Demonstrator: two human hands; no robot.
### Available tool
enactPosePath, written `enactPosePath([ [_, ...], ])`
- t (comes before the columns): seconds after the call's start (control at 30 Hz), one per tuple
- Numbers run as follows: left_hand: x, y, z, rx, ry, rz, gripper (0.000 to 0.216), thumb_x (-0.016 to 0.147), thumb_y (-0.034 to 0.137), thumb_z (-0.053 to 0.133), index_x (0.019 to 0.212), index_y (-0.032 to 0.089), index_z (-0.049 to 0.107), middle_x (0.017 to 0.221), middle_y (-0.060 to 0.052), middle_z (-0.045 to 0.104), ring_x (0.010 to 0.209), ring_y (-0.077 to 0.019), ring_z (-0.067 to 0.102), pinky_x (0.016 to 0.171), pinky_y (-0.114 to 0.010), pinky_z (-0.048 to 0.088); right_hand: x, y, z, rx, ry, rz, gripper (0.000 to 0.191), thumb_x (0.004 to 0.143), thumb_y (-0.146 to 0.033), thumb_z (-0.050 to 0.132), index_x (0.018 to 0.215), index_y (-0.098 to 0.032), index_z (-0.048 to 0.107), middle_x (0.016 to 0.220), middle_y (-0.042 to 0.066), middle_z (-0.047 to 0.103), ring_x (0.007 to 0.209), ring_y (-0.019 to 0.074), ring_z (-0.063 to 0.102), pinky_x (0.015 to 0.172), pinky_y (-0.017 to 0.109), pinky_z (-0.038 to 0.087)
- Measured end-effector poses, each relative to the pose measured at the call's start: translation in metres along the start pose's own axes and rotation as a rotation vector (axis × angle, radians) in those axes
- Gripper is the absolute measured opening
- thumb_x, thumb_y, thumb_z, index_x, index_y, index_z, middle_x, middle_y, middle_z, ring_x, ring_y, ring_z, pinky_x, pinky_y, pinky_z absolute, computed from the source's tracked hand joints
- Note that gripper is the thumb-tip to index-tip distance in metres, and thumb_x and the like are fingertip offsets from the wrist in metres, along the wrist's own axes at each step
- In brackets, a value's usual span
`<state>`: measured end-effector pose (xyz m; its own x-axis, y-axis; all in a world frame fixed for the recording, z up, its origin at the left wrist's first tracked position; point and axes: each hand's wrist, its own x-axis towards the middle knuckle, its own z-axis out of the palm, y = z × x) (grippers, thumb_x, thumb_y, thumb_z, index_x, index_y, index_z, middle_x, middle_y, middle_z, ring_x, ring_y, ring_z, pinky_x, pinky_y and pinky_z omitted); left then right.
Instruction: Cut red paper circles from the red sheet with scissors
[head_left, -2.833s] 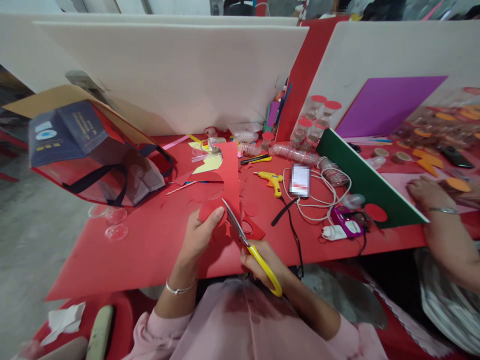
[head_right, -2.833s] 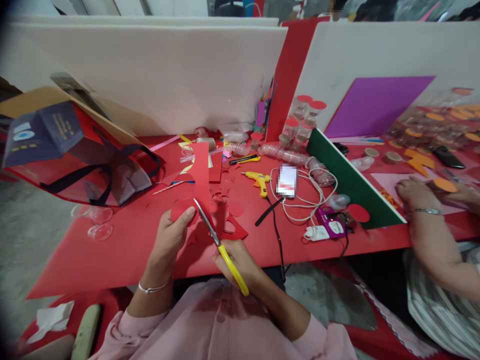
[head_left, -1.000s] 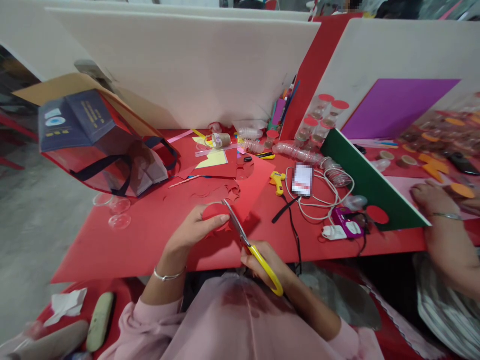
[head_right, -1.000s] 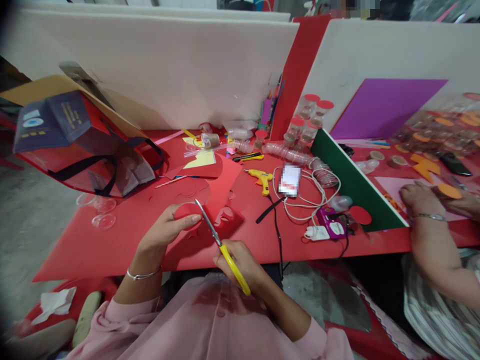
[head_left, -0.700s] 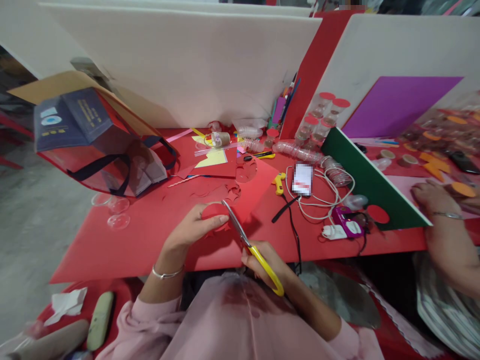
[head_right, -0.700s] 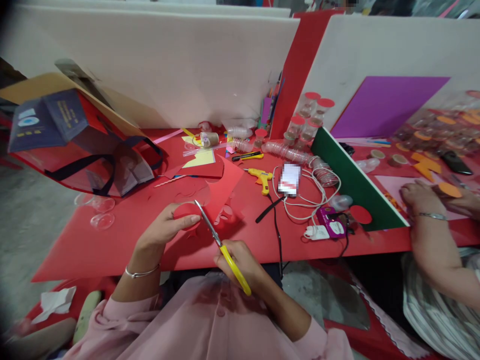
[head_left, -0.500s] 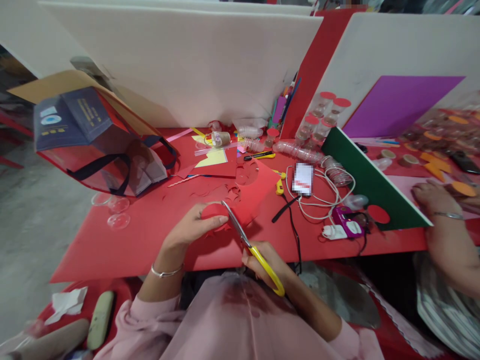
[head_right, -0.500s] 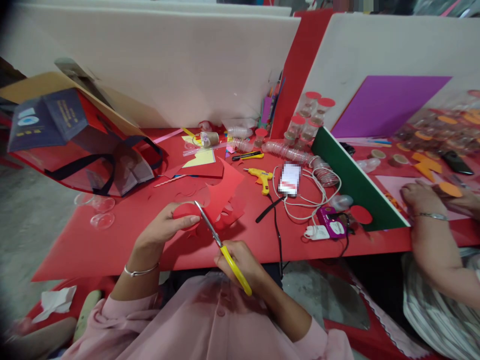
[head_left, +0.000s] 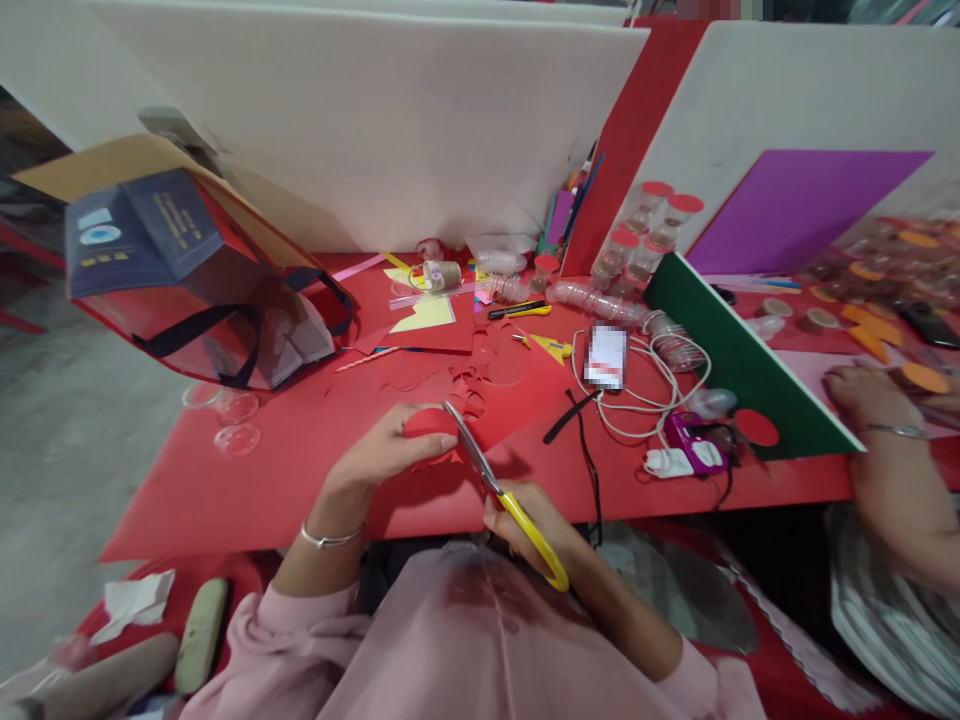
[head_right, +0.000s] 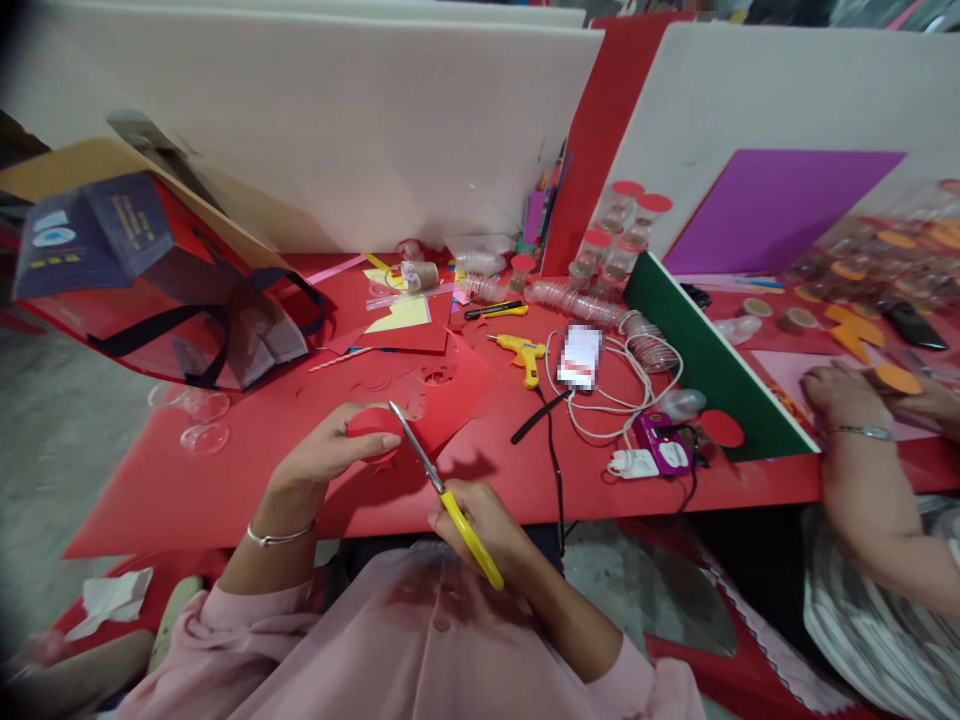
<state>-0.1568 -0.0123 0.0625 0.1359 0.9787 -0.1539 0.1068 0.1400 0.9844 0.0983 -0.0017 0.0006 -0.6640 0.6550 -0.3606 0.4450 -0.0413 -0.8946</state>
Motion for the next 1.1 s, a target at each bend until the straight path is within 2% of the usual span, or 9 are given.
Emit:
enactPosePath([
  [0.23, 0.001, -0.013, -0.006, -0.019, -0.021, -0.005, 0.037, 0.084, 0.047, 0.078, 0.07, 0.015, 0.067, 0.066, -0.002, 0.059, 0.063, -0.0136, 0.051, 0.057, -0.024, 0.043, -0.002, 0.003, 0.0, -0.025, -0.015, -0.009, 0.017, 0.087, -0.023, 0.06, 0.071, -0.019, 0.053, 0.059, -0.004, 0.051, 0.055, 0.0118, 0.047, 0.051, 0.024, 0.028],
  [0.47, 0.002, -0.02, -0.011, -0.068, -0.038, -0.01, 0.03, 0.082, 0.043, 0.08, 0.079, 0.014, 0.071, 0.067, -0.001, 0.06, 0.061, -0.0128, 0.051, 0.059, -0.024, 0.045, -0.004, -0.002, -0.002, -0.044, -0.027, -0.008, 0.017, 0.087, -0.023, 0.059, 0.072, -0.019, 0.053, 0.059, -0.004, 0.05, 0.055, 0.0116, 0.046, 0.051, 0.025, 0.027],
  [0.63, 0.003, -0.02, -0.014, -0.047, -0.069, -0.015, 0.028, 0.083, 0.042, 0.079, 0.087, 0.014, 0.076, 0.071, -0.003, 0.065, 0.064, -0.0145, 0.055, 0.063, -0.026, 0.048, -0.004, -0.002, -0.002, -0.03, -0.026, 0.008, 0.017, 0.086, -0.023, 0.06, 0.07, -0.02, 0.052, 0.057, -0.005, 0.049, 0.053, 0.0114, 0.044, 0.051, 0.025, 0.026],
  [0.8, 0.005, -0.02, -0.017, -0.015, -0.087, 0.02, 0.027, 0.082, 0.042, 0.079, 0.084, 0.015, 0.077, 0.073, -0.004, 0.068, 0.067, -0.0165, 0.058, 0.063, -0.027, 0.05, -0.004, -0.002, -0.002, -0.034, -0.018, 0.02, 0.018, 0.084, -0.023, 0.061, 0.068, -0.02, 0.054, 0.054, -0.004, 0.048, 0.052, 0.0124, 0.044, 0.05, 0.026, 0.027],
  [1.1, 0.005, -0.017, -0.016, -0.03, -0.097, -0.002, 0.03, 0.083, 0.045, 0.079, 0.084, 0.015, 0.077, 0.066, -0.002, 0.063, 0.06, -0.0139, 0.053, 0.06, -0.025, 0.046, -0.003, 0.002, -0.001, -0.035, -0.011, 0.035, 0.019, 0.086, -0.023, 0.06, 0.067, -0.02, 0.055, 0.055, -0.004, 0.048, 0.051, 0.0116, 0.043, 0.05, 0.026, 0.027],
])
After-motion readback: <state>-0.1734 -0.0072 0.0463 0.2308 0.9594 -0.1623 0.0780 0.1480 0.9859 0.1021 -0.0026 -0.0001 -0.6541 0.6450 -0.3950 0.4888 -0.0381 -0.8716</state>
